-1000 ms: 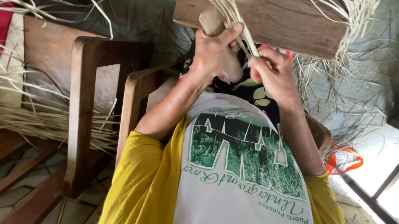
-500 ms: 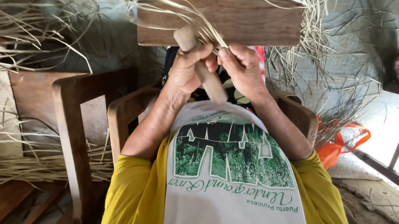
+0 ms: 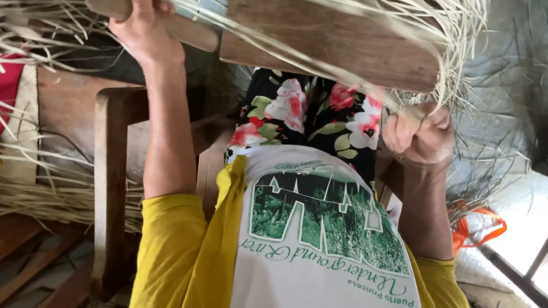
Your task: Processing and bundling natural fibers using a wooden block tool
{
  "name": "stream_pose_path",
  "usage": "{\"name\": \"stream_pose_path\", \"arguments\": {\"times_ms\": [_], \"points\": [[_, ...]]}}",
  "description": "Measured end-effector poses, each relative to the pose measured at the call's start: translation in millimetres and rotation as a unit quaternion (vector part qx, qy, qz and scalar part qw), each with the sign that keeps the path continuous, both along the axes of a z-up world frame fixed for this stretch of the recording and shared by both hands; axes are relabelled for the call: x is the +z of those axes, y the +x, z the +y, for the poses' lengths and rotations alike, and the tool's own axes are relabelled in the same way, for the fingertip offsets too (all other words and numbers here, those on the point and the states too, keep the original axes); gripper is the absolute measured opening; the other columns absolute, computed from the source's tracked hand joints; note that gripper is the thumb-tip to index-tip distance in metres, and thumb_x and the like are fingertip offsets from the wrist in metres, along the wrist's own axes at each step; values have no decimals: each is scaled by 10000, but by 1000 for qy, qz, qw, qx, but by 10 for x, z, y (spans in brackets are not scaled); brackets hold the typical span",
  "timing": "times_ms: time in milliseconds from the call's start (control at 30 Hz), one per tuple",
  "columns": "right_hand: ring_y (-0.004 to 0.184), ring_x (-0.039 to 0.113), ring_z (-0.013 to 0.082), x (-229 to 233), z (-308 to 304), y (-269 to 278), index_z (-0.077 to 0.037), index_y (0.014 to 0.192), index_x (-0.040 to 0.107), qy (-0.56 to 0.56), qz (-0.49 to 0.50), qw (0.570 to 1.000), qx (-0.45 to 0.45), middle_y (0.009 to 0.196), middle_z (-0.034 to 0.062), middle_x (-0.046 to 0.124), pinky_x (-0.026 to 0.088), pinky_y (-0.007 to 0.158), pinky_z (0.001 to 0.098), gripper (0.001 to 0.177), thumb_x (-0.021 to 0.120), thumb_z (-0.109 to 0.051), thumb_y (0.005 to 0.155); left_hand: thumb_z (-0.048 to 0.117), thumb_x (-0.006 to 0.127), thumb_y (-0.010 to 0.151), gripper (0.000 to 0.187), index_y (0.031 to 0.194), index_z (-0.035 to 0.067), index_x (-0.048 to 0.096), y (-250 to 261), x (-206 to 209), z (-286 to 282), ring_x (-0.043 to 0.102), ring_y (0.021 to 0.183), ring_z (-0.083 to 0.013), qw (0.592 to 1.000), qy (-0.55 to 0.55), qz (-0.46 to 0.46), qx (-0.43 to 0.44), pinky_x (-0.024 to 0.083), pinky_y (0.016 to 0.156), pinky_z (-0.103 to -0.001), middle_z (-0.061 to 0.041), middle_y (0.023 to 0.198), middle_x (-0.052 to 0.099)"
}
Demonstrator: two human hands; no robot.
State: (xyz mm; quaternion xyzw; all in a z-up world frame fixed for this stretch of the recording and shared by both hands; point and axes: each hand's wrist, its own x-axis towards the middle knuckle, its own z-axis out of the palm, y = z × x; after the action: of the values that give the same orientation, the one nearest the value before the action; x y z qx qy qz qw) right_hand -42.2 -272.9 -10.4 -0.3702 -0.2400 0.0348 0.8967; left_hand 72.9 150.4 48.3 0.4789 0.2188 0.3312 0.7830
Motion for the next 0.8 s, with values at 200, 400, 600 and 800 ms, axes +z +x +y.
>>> {"name": "stream_pose_path", "arguments": {"times_ms": [200,400,600,800], "points": [[760,630,180,-133,354,116,-308,1381,683,-67,122,984,109,972,115,659,561,610,234,432,455,-30,1140,311,652,979,323,696,156,651,-615,-569,-417,483,394,-117,964,91,209,-137,382,372,-301,7,511,536],[478,428,51,643,1063,59,-99,944,664,-406,264,875,-30,598,-66,520,368,459,184,278,493,-215,1130,263,768,926,131,1012,164,773,-1261,-772,-1488,749,949,-176,920,87,136,-357,592,902,-342,-14,1050,777],[469,410,49,814,1191,15,-69,829,584,-438,58,897,-28,576,-15,492,324,432,182,294,519,-132,1109,80,854,794,193,685,65,695,-1032,-361,-1633,548,490,-139,917,-209,91,-327,429,448,-311,-55,606,639],[1038,659,144,2491,1259,46,-51,1382,607,-595,67,785,-162,1383,130,651,545,908,258,314,585,-80,1071,217,830,779,377,518,160,563,-683,-183,-1334,470,410,-124,924,-64,187,-326,393,436,-290,-19,472,540]]}}
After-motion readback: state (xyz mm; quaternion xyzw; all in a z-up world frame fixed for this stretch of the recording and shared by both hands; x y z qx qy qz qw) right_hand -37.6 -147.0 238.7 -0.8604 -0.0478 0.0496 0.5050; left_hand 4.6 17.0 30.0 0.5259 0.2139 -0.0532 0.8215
